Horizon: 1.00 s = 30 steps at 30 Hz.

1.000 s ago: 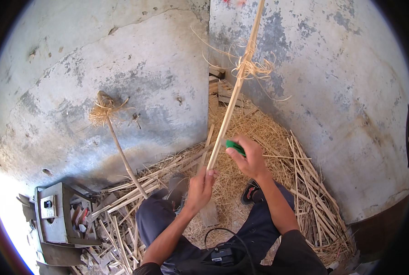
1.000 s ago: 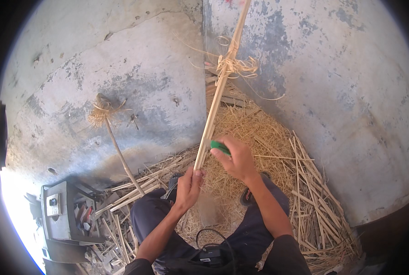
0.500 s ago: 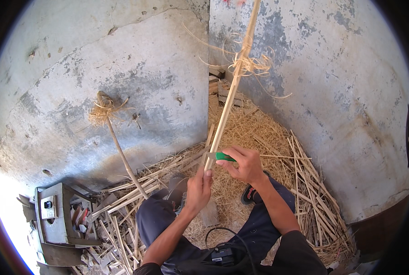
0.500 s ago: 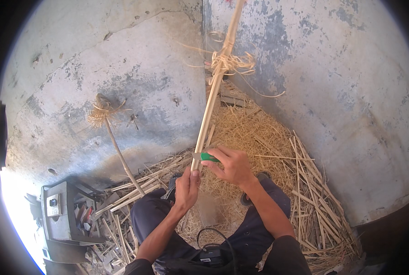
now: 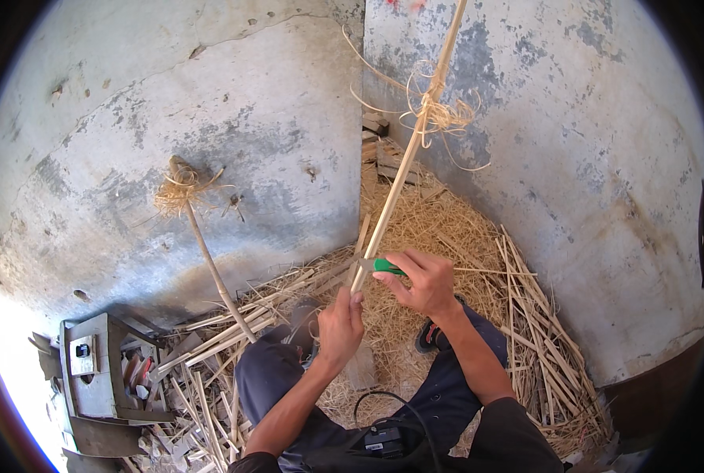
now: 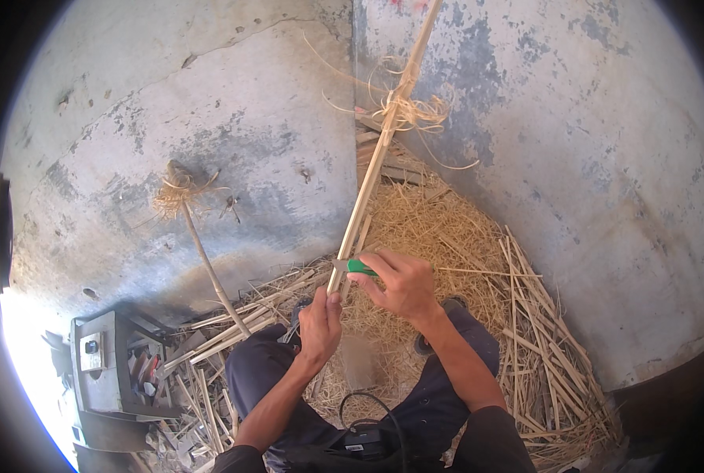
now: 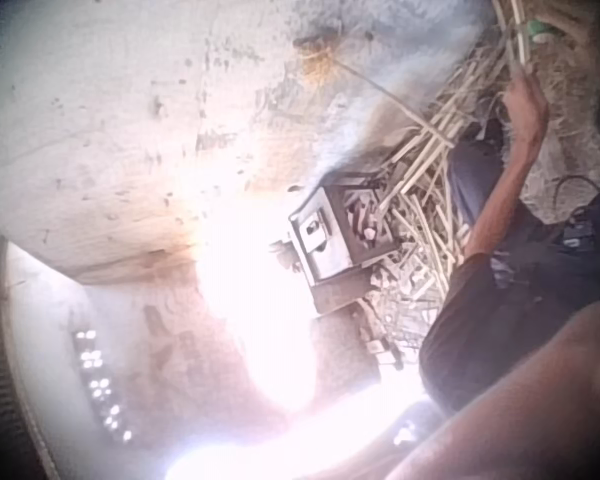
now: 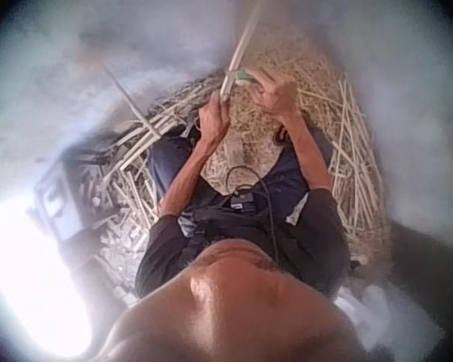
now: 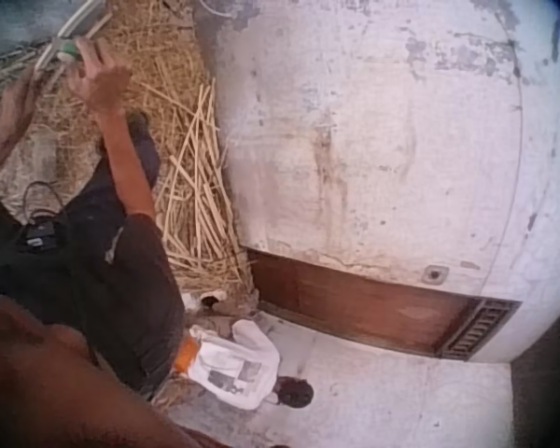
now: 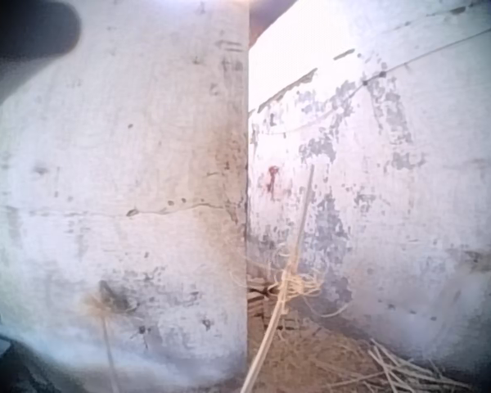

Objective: The person uses a green-handled knife to shave thin decorative curls and shavings from a narrow wooden stick.

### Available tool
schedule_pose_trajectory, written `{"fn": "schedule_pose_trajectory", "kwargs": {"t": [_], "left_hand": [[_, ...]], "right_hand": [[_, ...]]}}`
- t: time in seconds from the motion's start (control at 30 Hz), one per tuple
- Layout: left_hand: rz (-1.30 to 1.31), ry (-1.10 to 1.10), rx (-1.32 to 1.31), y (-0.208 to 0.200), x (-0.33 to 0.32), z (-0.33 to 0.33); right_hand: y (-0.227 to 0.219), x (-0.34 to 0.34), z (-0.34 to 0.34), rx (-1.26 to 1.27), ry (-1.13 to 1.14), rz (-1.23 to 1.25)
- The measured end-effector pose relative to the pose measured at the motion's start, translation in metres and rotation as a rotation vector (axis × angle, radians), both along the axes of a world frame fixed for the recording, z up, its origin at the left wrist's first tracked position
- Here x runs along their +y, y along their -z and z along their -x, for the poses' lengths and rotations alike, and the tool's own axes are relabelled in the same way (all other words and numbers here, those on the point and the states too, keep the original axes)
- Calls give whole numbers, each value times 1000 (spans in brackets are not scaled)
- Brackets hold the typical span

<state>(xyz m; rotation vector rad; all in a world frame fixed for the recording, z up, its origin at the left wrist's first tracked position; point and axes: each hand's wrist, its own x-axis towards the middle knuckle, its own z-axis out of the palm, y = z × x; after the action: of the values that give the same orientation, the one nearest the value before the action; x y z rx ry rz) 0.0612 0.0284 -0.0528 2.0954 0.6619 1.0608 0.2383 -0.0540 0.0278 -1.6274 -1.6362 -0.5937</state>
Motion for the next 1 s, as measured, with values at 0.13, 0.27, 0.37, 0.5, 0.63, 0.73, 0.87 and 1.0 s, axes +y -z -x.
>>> {"fn": "schedule_pose_trajectory", "kwargs": {"t": [0.13, 0.27, 0.37, 0.5, 0.63, 0.73, 0.87, 1.0], "left_hand": [[18, -4, 28, 4, 2, 1], [-32, -33, 40, 3, 2, 0], [-71, -54, 43, 7, -2, 0], [-145, -43, 71, 18, -7, -2], [-175, -33, 82, 19, -7, -2], [-209, -46, 91, 20, -6, -2], [-227, -56, 85, 17, -7, -1], [-221, -41, 102, 25, -10, 2]], "right_hand": [[-2, 1, 2, -19, 20, -7], [2, 4, -3, -4, 39, -52], [-3, 6, -11, 54, 63, -115], [-2, 6, -40, 191, 159, -172], [-10, 5, -51, 196, 162, -171], [-11, 6, -53, 193, 173, -169], [-11, 7, -62, 236, 176, -224], [-9, 2, -84, 358, 326, -206]]}}
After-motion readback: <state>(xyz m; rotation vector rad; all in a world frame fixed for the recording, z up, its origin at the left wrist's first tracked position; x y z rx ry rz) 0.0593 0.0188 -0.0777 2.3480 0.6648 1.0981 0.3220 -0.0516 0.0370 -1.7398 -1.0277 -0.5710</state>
